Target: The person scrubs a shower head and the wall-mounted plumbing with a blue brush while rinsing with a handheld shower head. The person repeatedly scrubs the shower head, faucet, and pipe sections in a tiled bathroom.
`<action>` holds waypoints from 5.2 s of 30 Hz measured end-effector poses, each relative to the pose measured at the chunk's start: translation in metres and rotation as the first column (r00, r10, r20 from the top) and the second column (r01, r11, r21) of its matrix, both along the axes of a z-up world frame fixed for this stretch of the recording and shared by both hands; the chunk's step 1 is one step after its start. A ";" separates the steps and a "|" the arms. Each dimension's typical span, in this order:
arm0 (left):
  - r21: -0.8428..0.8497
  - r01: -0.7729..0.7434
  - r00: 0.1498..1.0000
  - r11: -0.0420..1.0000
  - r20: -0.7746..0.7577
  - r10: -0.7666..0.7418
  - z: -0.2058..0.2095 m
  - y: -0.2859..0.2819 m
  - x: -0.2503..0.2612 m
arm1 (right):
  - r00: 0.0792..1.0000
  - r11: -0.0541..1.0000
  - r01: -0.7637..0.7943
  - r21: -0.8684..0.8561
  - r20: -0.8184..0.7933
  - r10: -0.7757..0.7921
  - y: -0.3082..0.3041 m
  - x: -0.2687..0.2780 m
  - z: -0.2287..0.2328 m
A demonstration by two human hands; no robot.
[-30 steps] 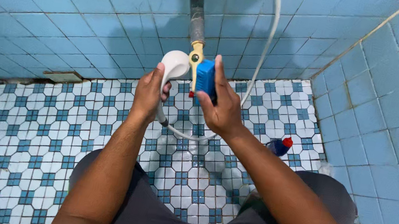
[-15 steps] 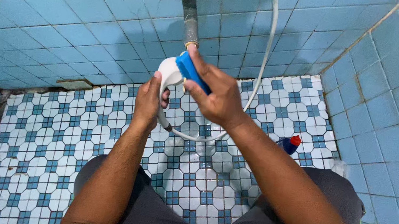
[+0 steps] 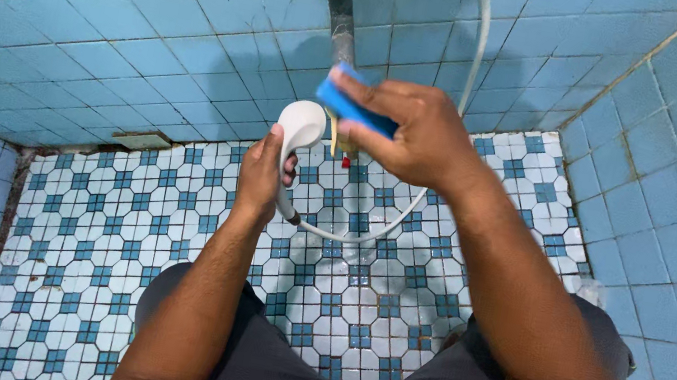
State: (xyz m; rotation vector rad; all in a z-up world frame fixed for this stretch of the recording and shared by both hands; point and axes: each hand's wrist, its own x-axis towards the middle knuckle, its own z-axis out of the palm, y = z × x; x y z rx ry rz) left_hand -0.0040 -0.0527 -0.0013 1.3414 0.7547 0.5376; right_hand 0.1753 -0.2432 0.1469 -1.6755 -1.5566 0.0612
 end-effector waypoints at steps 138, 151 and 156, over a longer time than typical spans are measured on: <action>0.028 -0.027 0.990 0.999 0.142 0.023 0.012 -0.026 -0.001 | 0.901 0.941 0.233 0.244 0.310 -0.303 -0.011 -0.058 -0.117; 0.055 -0.035 0.989 0.998 0.146 0.027 0.007 -0.021 -0.008 | 0.803 0.951 0.249 0.184 0.509 -0.309 -0.021 -0.044 -0.076; 0.027 -0.039 0.993 0.999 0.110 0.036 0.005 -0.015 -0.003 | 0.952 0.963 0.191 0.189 -0.274 -0.135 -0.011 -0.029 -0.118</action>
